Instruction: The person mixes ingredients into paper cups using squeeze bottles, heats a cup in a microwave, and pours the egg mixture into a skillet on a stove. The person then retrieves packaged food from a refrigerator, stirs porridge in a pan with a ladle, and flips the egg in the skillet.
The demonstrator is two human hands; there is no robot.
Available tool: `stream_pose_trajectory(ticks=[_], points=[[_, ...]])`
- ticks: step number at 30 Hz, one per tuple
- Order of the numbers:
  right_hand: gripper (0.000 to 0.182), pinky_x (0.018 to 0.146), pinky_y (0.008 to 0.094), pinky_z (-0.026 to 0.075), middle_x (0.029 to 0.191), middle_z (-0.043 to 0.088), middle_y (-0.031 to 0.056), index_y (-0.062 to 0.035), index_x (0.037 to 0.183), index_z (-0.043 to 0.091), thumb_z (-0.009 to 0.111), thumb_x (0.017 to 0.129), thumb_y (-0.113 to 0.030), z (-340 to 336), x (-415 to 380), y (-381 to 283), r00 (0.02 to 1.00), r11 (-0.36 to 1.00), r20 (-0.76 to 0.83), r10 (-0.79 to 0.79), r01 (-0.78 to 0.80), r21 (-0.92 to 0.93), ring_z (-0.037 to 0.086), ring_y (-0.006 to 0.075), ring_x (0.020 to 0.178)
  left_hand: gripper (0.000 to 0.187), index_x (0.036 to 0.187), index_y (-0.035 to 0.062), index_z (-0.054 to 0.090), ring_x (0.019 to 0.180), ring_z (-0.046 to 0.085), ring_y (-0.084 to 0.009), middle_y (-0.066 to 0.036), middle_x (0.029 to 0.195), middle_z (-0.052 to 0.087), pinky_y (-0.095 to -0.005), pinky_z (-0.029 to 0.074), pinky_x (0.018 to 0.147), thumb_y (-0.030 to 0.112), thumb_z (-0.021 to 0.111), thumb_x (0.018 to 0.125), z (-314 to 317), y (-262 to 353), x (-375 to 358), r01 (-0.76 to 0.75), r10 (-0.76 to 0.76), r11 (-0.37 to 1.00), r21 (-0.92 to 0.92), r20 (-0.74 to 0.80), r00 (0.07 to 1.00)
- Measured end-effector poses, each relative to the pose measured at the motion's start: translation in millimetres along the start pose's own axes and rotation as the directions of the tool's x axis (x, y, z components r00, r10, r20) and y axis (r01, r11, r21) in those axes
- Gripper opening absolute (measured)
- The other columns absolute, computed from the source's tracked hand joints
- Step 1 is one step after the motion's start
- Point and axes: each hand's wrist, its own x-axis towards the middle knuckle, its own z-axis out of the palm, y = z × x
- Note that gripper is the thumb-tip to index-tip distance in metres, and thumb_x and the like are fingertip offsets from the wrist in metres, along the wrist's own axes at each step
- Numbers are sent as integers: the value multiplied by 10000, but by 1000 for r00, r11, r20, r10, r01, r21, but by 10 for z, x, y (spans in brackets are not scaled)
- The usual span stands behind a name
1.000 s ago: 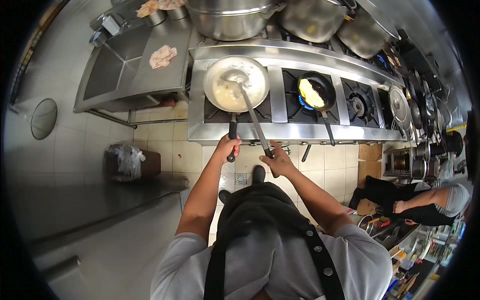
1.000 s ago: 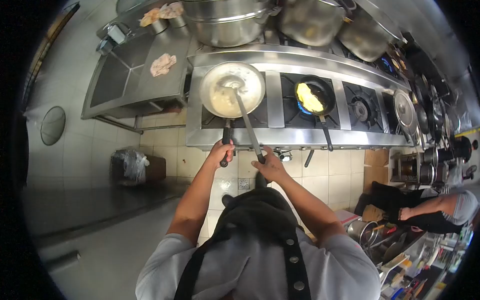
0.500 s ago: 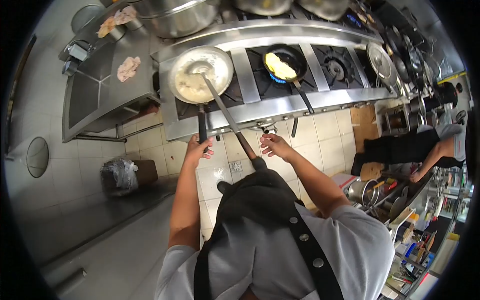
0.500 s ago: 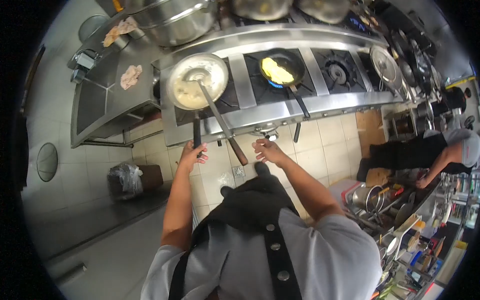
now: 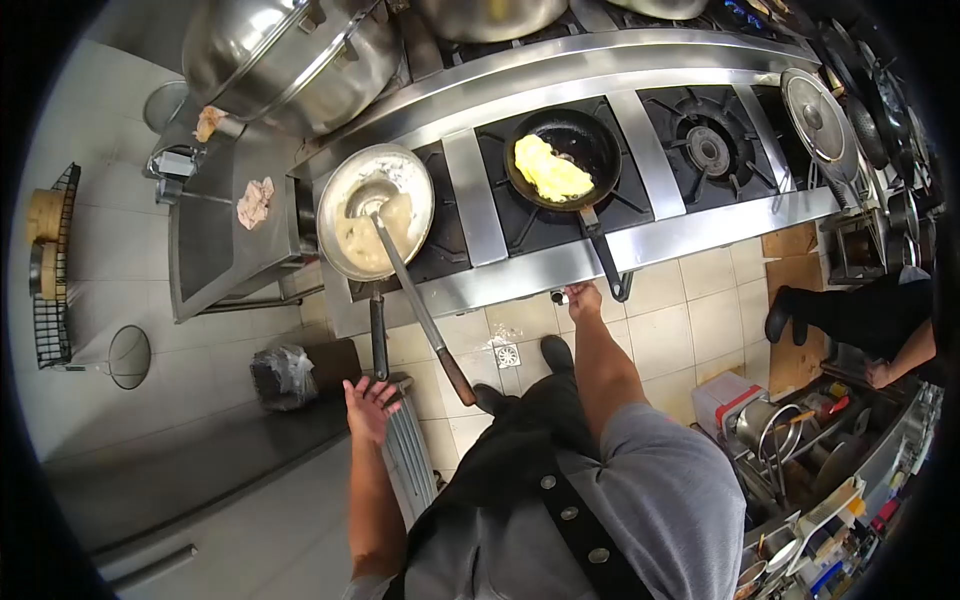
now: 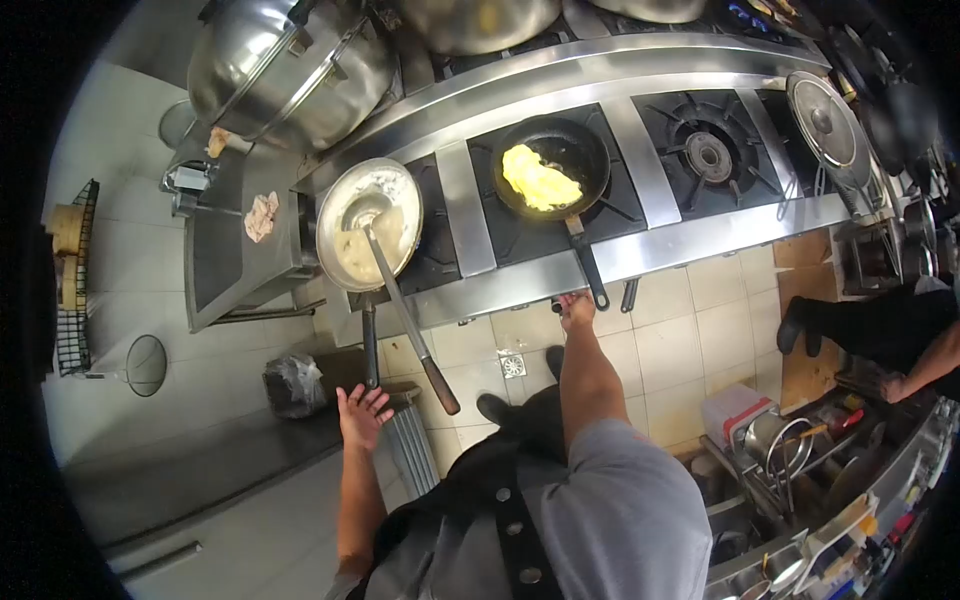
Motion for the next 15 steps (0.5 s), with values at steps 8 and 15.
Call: stream_pose_trajectory(ticks=[8, 15], points=[[172, 676, 424, 545, 691, 620, 92, -69, 747, 606, 596, 847, -209, -510, 503, -211, 848, 869, 335, 411, -476, 138, 624, 245, 675, 898, 1397, 59, 293, 992, 565, -310, -178, 1251, 500, -488, 445, 769, 743, 404, 826, -478, -551, -74, 126, -124, 991, 43, -62, 990], [537, 624, 378, 527, 821, 653, 145, -2, 985, 566, 314, 973, -476, 61, -1194, -1231, 902, 722, 104, 419, -262, -641, 643, 255, 721, 631, 1266, 91, 419, 961, 589, -289, -167, 1129, 587, -465, 475, 706, 606, 421, 900, -879, -1173, -512, 361, -278, 874, 324, -276, 920]])
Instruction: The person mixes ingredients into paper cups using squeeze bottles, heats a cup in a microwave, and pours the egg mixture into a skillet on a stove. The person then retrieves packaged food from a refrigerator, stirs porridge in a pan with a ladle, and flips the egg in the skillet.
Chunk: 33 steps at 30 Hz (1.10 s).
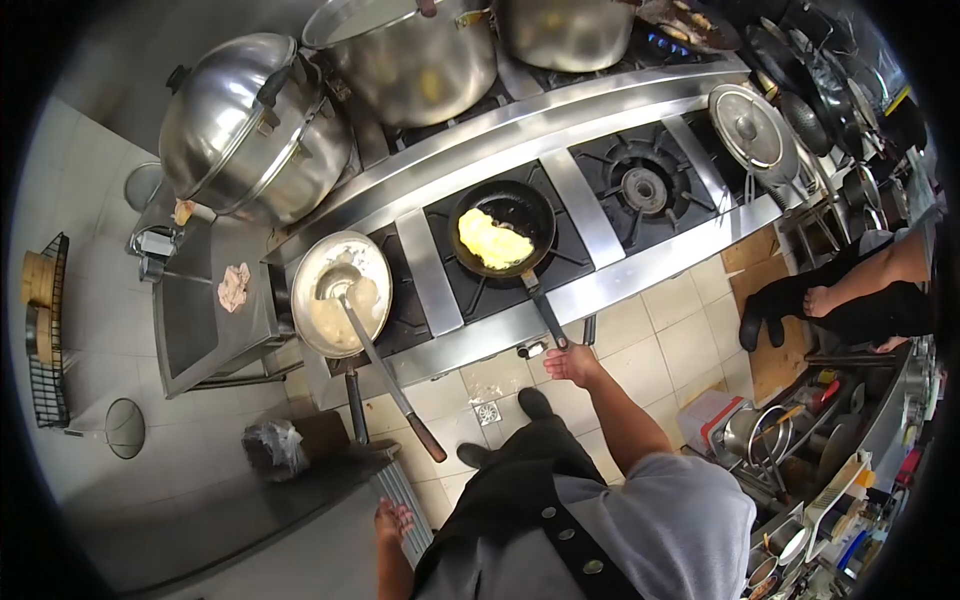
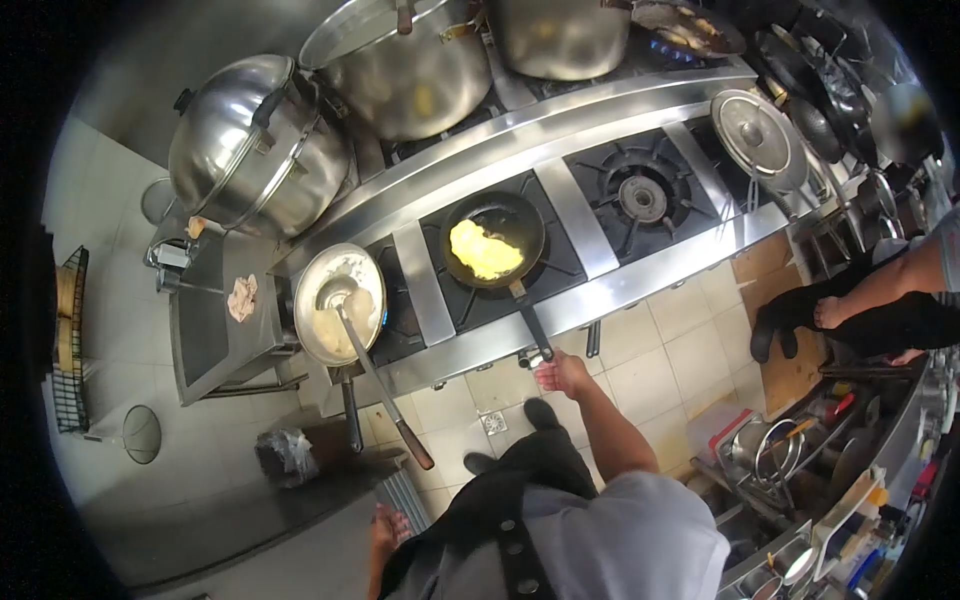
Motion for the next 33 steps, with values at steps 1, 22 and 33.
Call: stream_pose_trajectory(ticks=[1, 22, 33], points=[[537, 664, 388, 517, 836, 660, 166, -20, 1020, 551, 319, 969, -502, -31, -207, -74, 997, 998, 23, -68, 68, 2, 652, 270, 744, 596, 1245, 88, 438, 929, 597, -289, -161, 1093, 595, -457, 477, 689, 577, 431, 904, -3, -146, 14, 42, -42, 998, 45, -11, 999], [261, 387, 275, 258, 546, 349, -34, -117, 788, 512, 464, 952, -314, 1182, -683, -942, 950, 937, 58, -306, 311, -161, 289, 104, 410, 220, 808, 55, 576, 642, 608, -242, -84, 666, 593, -411, 452, 561, 237, 494, 902, 40, -1086, 1276, -671, 652, -186, 717, 602, 462], [160, 347, 247, 180, 519, 288, -73, -143, 750, 449, 515, 885, -200, -256, -2285, -1805, 888, 901, 198, -416, 371, 226, 253, 65, 388, 254, 727, 60, 531, 609, 563, -206, -67, 617, 550, -395, 433, 554, 242, 485, 898, 1589, -855, 505, -440, 302, 725, 530, 330, 895]])
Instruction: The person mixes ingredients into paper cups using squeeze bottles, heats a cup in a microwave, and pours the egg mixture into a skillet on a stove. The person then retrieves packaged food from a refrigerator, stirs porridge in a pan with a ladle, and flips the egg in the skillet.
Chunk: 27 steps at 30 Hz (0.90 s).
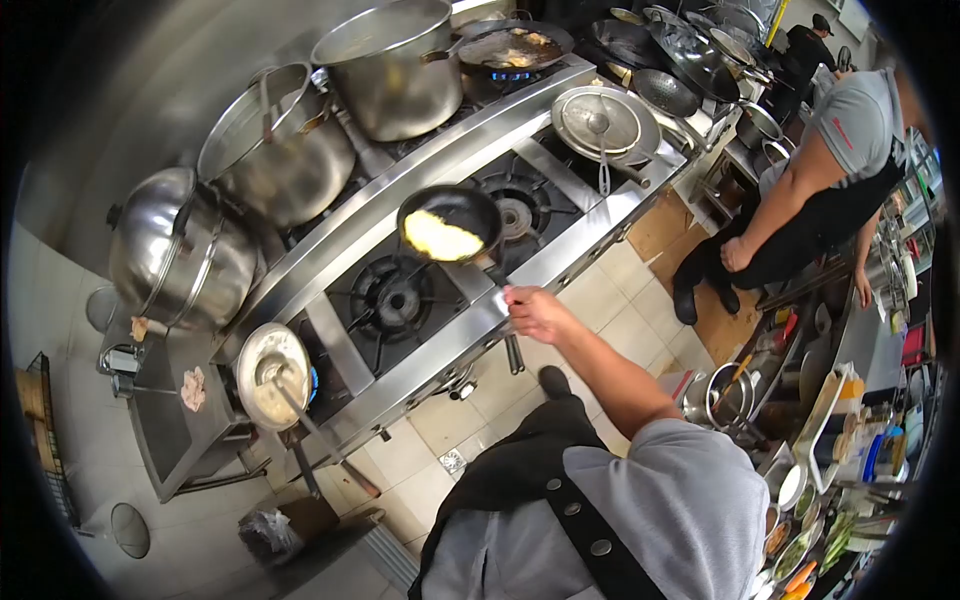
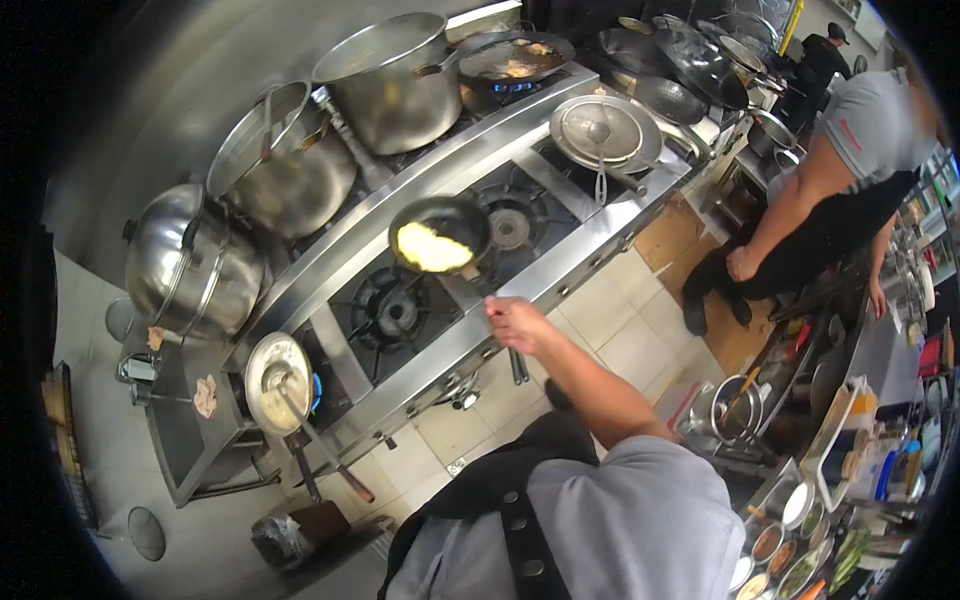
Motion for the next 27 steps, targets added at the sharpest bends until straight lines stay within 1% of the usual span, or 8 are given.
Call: stream_pose_trajectory(ticks=[5, 6, 8, 9, 11, 16, 22, 27], points=[[251, 339, 258, 230, 528, 373, -32, -107, 733, 490, 506, 924, -269, -805, -488, -1500, 861, 859, -300, -410, 254, -445, 323, 87, 395, 276, 691, 62, 510, 593, 543, -189, -60, 595, 530, -388, 424, 551, 244, 481, 896, 618, 637, -187, -27, 27, 1000, 5, 23, 999], [303, 388, 306, 343, 549, 465, 17, -71, 736, 538, 507, 920, -309, -970, -500, -1799, 768, 725, -349, -537, 209, -656, 437, 135, 436, 281, 684, 62, 506, 590, 539, -186, -58, 591, 526, -387, 422, 550, 244, 480, 896, 701, 702, -186, -47, 47, 999, 8, 27, 999], [416, 711, 474, 464, 787, 629, 257, 36, 776, 612, 467, 911, -330, -1571, -218, -2295, 542, 232, -201, -816, -12, -973, 607, 430, 765, 291, 669, 63, 498, 584, 531, -179, -55, 582, 518, -384, 418, 549, 245, 479, 896, 816, 815, -208, -76, 76, 997, 3, 28, 997], [421, 739, 513, 456, 832, 610, 310, 66, 783, 613, 446, 916, -297, -1594, -189, -2548, 507, 110, -177, -844, -159, -981, 579, 490, 828, 296, 662, 64, 493, 581, 527, -176, -54, 577, 514, -383, 417, 548, 246, 478, 895, 881, 856, -233, -101, 100, 995, 7, 30, 995], [411, 771, 516, 468, 859, 608, 328, 79, 779, 633, 437, 914, -256, -1816, 21, -2892, 464, -16, -108, -879, -254, -967, 593, 479, 871, 307, 647, 64, 485, 575, 519, -170, -51, 569, 506, -380, 413, 547, 247, 476, 895, 997, 921, -266, -120, 120, 993, -14, 38, 992], [359, 791, 490, 490, 890, 639, 290, 40, 835, 655, 446, 919, -239, -2028, 501, -3191, 353, 93, -224, -908, -353, -931, 620, 440, 887, 352, 596, 77, 407, 559, 415, -124, -16, 544, 423, -352, 369, 531, 267, 462, 888, 1253, 1287, -560, -6, -21, 982, -188, -143, 989], [328, 806, 492, 488, 918, 644, 281, 35, 869, 651, 461, 909, -230, -2024, 650, -3183, 385, 75, -226, -895, -370, -926, 627, 435, 883, 401, 594, 101, 373, 541, 352, -107, 29, 541, 372, -330, 312, 497, 310, 476, 921, 1203, 1161, -640, -209, 219, 960, 186, -31, 975], [218, 787, 489, 496, 867, 651, 255, 15, 842, 622, 490, 836, -158, -2103, 646, -3163, 387, -34, -131, -913, -391, -920, 638, 422, 848, 417, 598, 135, 312, 546, 325, -73, 50, 566, 320, -287, 273, 478, 306, 480, 939, 1335, 1147, -725, -100, 104, 940, -328, -4, 995]])
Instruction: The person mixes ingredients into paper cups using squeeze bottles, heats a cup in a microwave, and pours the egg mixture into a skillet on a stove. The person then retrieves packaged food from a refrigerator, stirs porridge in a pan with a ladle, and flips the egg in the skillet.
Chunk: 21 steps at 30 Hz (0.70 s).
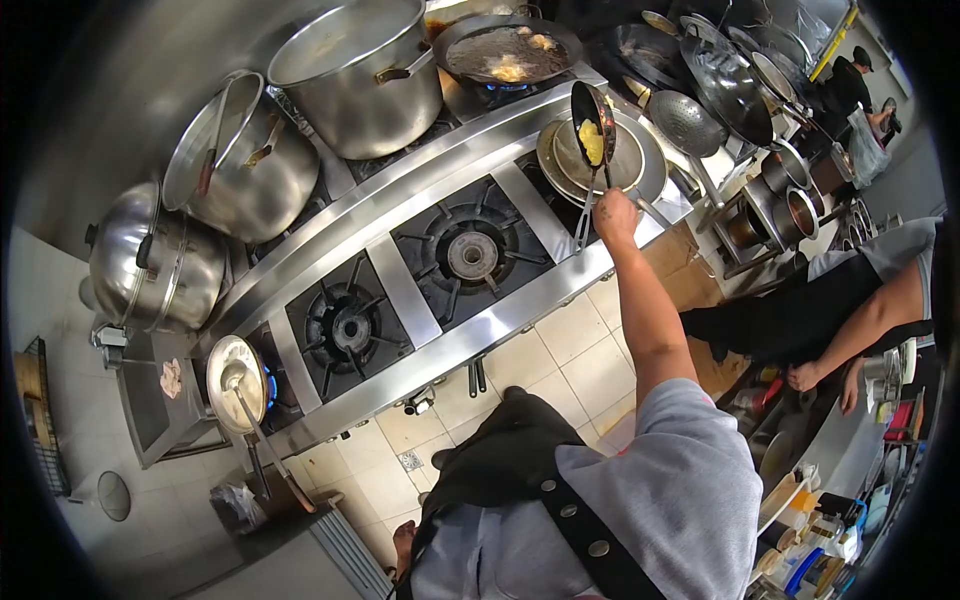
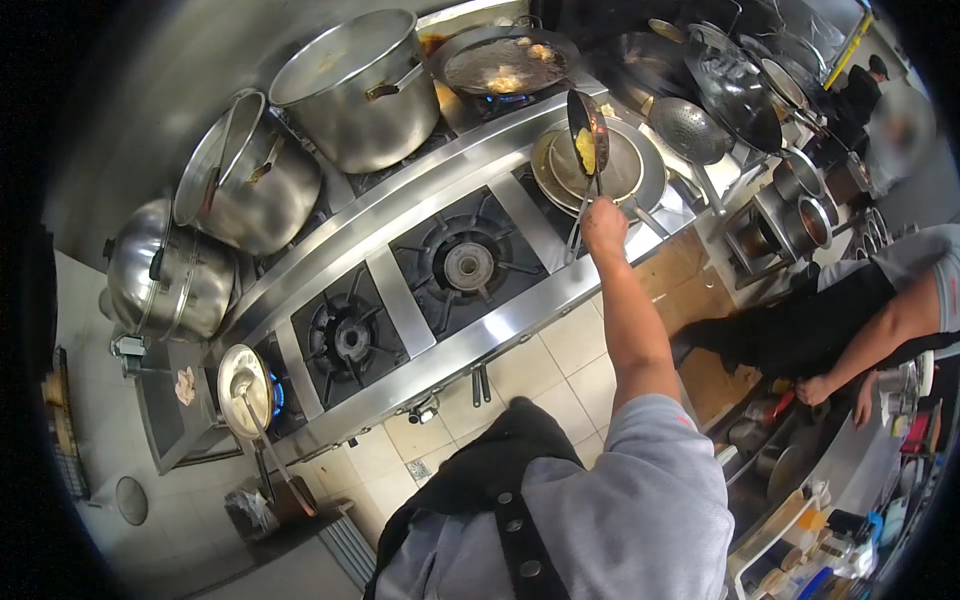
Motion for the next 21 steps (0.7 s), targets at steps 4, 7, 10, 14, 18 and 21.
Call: stream_pose_trajectory(ticks=[4, 7, 10, 14, 18, 21], points=[[170, 764, 476, 509, 841, 651, 251, 15, 837, 598, 498, 807, -118, 17, 3, 50, 999, 998, -10, -34, 33, -49, 648, 407, 824, 402, 607, 147, 290, 565, 310, -64, 46, 590, 308, -265, 280, 481, 247, 458, 959, 23, 152, -72, -47, 45, 890, 454, 15, 999], [237, 732, 480, 507, 828, 653, 261, 15, 824, 603, 477, 892, -174, 54, 41, 97, 998, 993, -16, -65, 64, -98, 651, 410, 792, 321, 654, 127, 409, 559, 395, -89, 7, 607, 415, -260, 328, 487, 225, 462, 955, -18, -187, 130, 52, -50, 950, -309, 14, 999], [237, 708, 469, 511, 810, 655, 256, 12, 812, 601, 479, 895, -173, 38, -2, 87, 988, 981, -49, -146, 139, -135, 655, 405, 761, 174, 830, 93, 543, 581, 519, -155, -38, 684, 540, -277, 384, 490, 202, 465, 941, 107, -121, 135, 181, -282, 927, -329, -292, 914], [182, 753, 458, 522, 831, 655, 236, 30, 832, 613, 498, 817, -111, -72, -66, -34, 996, 988, -13, -92, 90, -122, 658, 393, 824, 248, 978, 80, 570, 613, 579, -187, -60, 764, 606, -260, 366, 469, 195, 352, 948, 130, 363, -71, 395, -460, 871, -293, -204, 864], [230, 747, 488, 505, 828, 657, 252, 18, 853, 600, 466, 889, -166, -26, -76, -44, 998, 992, -21, -64, 62, -112, 653, 408, 817, 272, 989, 97, 580, 614, 580, -178, -76, 782, 630, -274, 353, 468, 214, 339, 943, -51, -317, 188, 314, -347, 916, -249, -97, 933], [259, 751, 502, 495, 834, 656, 260, 12, 865, 593, 454, 922, -199, 50, -47, -10, 999, 993, -31, -44, 40, -115, 647, 417, 821, 240, 965, 116, 579, 608, 574, -174, -76, 777, 632, -287, 361, 469, 228, 368, 935, -40, -305, 201, 181, -195, 939, -292, -18, 981]])
